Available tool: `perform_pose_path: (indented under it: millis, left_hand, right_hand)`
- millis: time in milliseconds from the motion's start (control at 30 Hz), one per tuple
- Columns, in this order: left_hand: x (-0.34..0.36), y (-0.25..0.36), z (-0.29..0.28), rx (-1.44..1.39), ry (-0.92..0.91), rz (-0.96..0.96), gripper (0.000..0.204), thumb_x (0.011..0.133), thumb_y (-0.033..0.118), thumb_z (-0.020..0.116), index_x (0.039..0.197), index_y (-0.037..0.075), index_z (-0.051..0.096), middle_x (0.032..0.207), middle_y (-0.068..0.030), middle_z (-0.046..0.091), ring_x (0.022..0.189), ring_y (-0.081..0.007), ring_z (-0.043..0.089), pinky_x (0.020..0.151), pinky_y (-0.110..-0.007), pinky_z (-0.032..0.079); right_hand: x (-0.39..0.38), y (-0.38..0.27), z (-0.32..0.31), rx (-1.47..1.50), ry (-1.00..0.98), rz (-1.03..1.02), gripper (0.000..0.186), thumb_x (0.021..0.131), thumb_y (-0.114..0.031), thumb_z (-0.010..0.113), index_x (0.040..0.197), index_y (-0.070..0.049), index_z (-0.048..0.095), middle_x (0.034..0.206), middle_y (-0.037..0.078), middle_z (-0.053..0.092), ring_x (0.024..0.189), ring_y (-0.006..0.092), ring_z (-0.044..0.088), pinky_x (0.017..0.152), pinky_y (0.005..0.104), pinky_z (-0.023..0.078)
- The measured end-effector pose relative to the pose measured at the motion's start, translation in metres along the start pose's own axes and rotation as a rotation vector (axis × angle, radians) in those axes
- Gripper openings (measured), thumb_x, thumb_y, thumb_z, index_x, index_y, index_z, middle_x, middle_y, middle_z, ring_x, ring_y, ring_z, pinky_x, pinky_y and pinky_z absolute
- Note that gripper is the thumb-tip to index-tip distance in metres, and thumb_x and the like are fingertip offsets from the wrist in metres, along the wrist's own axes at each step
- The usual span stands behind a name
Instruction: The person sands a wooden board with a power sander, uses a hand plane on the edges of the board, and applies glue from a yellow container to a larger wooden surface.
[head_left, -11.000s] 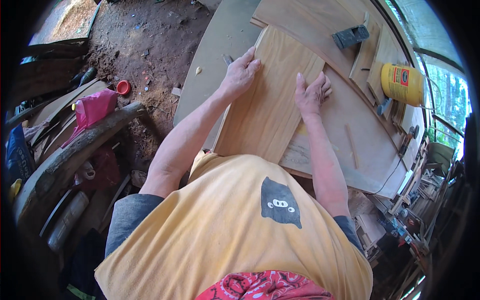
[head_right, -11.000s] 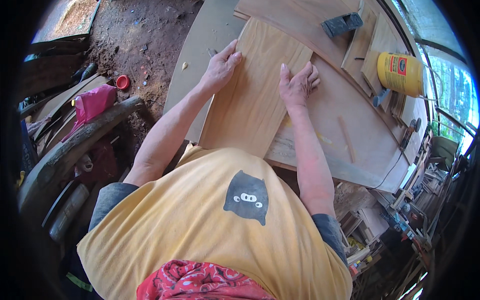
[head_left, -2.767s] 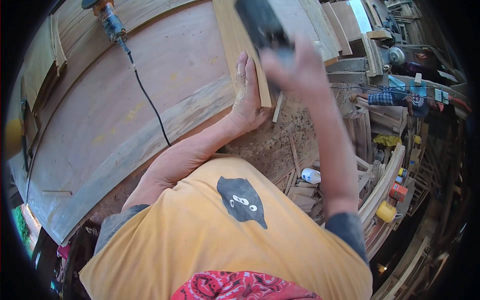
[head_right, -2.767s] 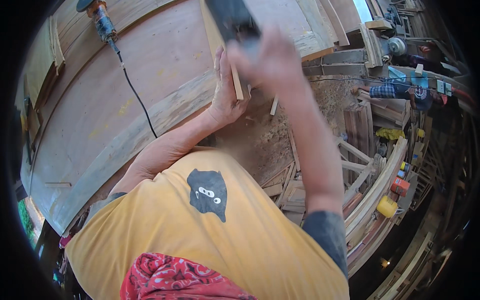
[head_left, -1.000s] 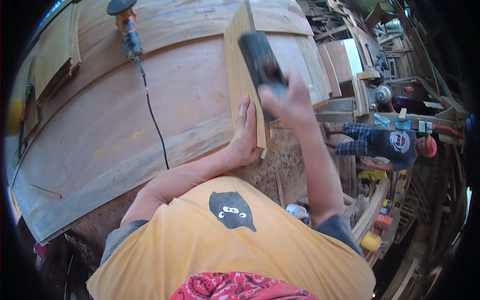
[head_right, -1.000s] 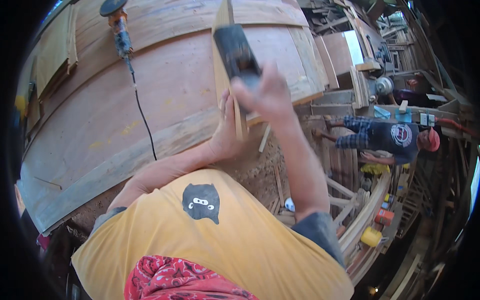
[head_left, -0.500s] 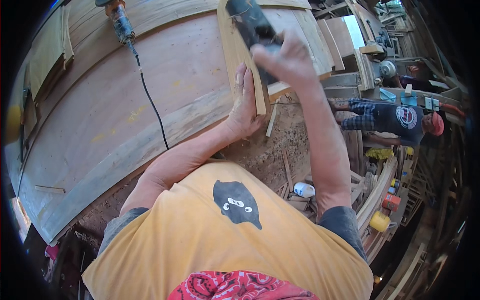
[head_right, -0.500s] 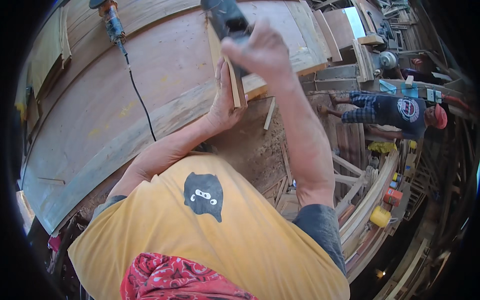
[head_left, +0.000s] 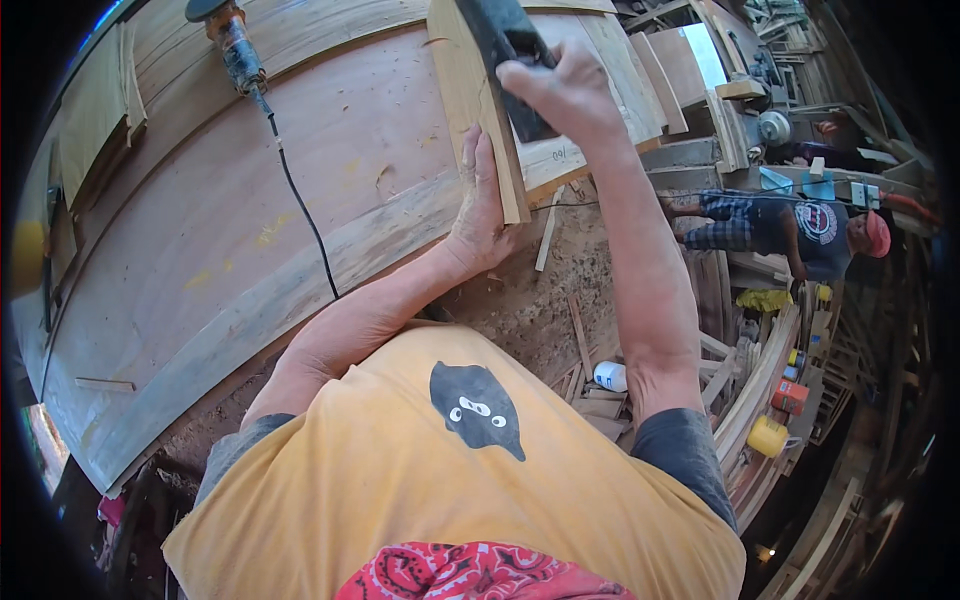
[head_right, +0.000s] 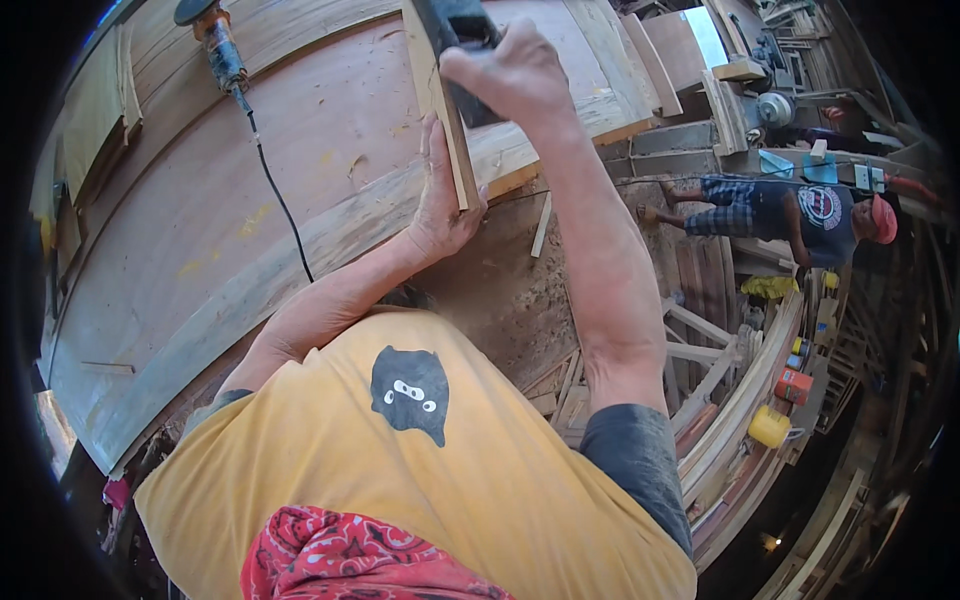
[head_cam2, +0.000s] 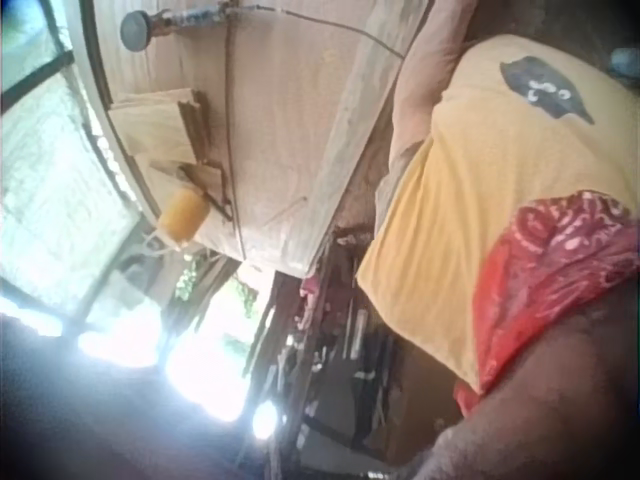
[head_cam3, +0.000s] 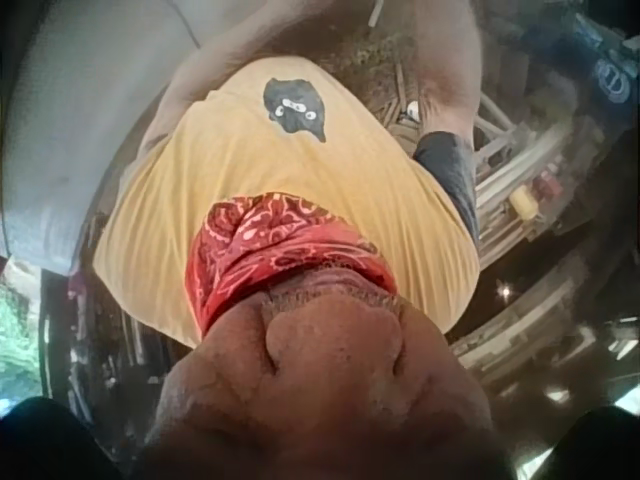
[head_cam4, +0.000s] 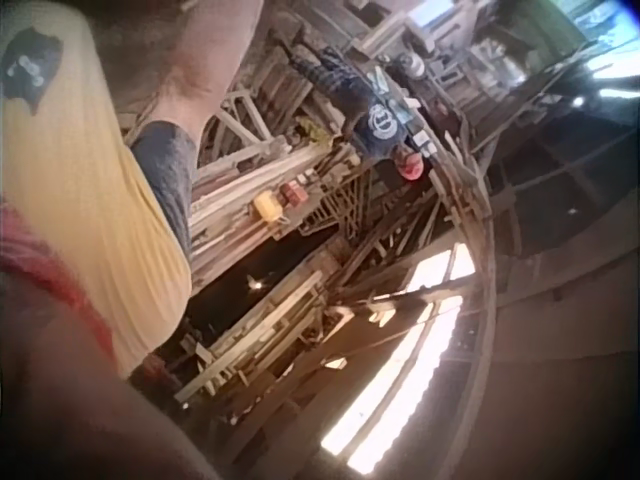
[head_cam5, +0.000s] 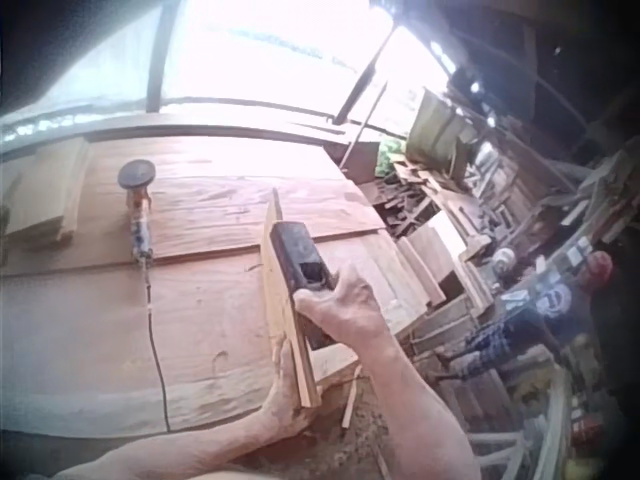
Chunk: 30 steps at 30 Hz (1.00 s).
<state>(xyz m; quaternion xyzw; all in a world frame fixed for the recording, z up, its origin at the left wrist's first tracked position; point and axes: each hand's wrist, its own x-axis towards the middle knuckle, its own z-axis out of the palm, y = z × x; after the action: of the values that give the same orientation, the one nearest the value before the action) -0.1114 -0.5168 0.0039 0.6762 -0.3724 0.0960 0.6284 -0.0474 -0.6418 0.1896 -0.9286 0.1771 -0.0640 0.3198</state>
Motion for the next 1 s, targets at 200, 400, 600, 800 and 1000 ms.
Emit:
perform_pose_path:
  millis: [200,400,600,800,1000]
  left_hand:
    - [0.010,0.000,0.027,-1.335,0.143,-0.779,0.066,0.094,0.067,0.057,0.133,0.015,0.046,0.114,-0.0075,0.050,0.103,-0.0248,0.048,0.095,-0.042,0.043]
    - [0.005,0.006,0.014,-1.432,0.016,-0.683,0.066,0.105,0.052,0.056,0.157,0.015,0.037,0.149,-0.0111,0.048,0.136,-0.0282,0.048,0.116,-0.047,0.038]
    - [-0.002,0.007,0.000,-0.040,-0.026,-0.073,0.099,0.092,0.005,0.059,0.162,-0.012,-0.010,0.168,-0.0385,-0.001,0.157,-0.0555,0.006,0.130,-0.055,0.009]
    - [0.010,0.012,0.018,-1.046,0.102,-0.427,0.082,0.093,0.016,0.070,0.158,0.000,0.022,0.153,-0.0216,0.035,0.144,-0.0394,0.034,0.121,-0.050,0.028]
    - [0.006,0.017,0.008,-1.005,-0.095,-0.545,0.064,0.111,0.042,0.055,0.159,0.004,0.036,0.154,-0.0144,0.047,0.149,-0.0227,0.035,0.126,-0.043,0.029]
  right_hand:
    - [-0.170,-0.008,-0.018,-0.263,-0.082,-0.059,0.045,0.069,-0.022,0.083,0.102,-0.001,0.059,0.093,0.016,0.065,0.083,0.0320,0.068,0.080,0.0415,0.055]
    - [-0.122,0.005,-0.009,-0.276,-0.058,-0.241,0.060,0.071,-0.035,0.088,0.106,0.000,0.054,0.089,0.023,0.066,0.082,0.0456,0.070,0.074,0.0503,0.058]
    - [0.046,-0.034,0.000,-0.265,-0.160,-0.042,0.063,0.075,-0.047,0.079,0.110,0.005,0.070,0.093,0.023,0.073,0.089,0.0302,0.075,0.078,0.0391,0.058]
    - [-0.124,0.002,-0.010,-0.304,-0.030,-0.108,0.049,0.072,-0.026,0.082,0.105,0.001,0.058,0.090,0.018,0.067,0.082,0.0322,0.071,0.078,0.0420,0.057]
    - [-0.138,0.002,-0.013,-0.302,-0.023,-0.058,0.052,0.070,-0.031,0.082,0.103,0.000,0.057,0.090,0.020,0.066,0.079,0.0374,0.068,0.075,0.0478,0.055]
